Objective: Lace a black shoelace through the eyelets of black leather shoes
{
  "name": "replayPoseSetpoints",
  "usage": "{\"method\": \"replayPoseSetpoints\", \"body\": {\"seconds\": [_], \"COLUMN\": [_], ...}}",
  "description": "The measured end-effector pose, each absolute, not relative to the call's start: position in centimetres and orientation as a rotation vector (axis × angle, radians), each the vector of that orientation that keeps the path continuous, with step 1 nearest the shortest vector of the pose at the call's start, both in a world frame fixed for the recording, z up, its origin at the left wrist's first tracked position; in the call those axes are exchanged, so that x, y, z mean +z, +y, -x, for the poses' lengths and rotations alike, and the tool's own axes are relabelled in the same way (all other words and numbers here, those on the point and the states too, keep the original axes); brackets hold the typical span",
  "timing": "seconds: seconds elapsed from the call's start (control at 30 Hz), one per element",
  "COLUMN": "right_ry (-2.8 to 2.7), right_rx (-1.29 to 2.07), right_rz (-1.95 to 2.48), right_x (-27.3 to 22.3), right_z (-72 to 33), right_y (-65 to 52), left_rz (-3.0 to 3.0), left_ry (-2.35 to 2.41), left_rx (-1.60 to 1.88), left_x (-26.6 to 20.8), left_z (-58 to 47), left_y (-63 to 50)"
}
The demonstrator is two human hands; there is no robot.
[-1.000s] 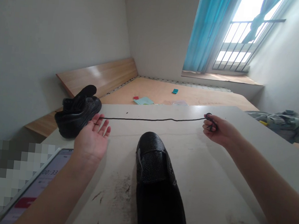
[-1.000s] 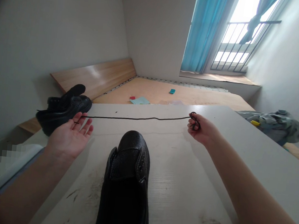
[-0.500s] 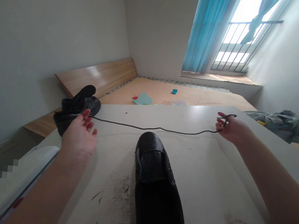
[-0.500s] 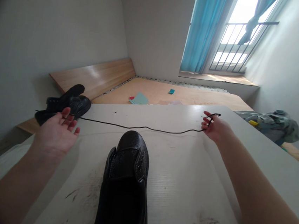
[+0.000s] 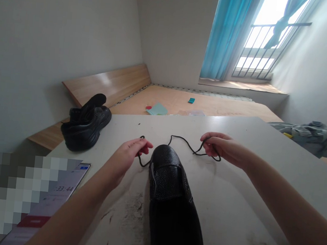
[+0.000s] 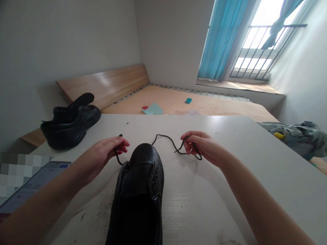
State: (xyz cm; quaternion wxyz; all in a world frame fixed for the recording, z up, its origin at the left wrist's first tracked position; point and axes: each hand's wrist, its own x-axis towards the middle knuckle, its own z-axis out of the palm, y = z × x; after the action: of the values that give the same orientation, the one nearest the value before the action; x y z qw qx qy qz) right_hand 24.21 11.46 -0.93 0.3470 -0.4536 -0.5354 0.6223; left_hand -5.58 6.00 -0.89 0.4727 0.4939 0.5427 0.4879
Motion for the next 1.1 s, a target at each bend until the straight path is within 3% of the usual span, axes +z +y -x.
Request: {"method": "replayPoseSetpoints", "body": {"seconds": [0.37, 0.67, 1.1], "right_ry": [-1.158, -1.381, -1.946], "right_rx": [2.073, 1.953, 1.734], "right_rz": [0.867, 1.01, 1.092], "right_x": [-0.7, -0.8, 0.2], "right_z": [-21.7, -20.7, -19.7], "right_y": [9.8, 9.2, 7.4], "left_rz": [-1.576, -1.696, -1.337], "left_ry": [1.297, 1.288, 1.243], "left_rx": [0.935, 0.881, 0.946], "left_x": [0.0, 0.1, 0.7], "left_z": [4.6, 4.8, 4.9], "left_y": [5.0, 4.7, 4.8]}}
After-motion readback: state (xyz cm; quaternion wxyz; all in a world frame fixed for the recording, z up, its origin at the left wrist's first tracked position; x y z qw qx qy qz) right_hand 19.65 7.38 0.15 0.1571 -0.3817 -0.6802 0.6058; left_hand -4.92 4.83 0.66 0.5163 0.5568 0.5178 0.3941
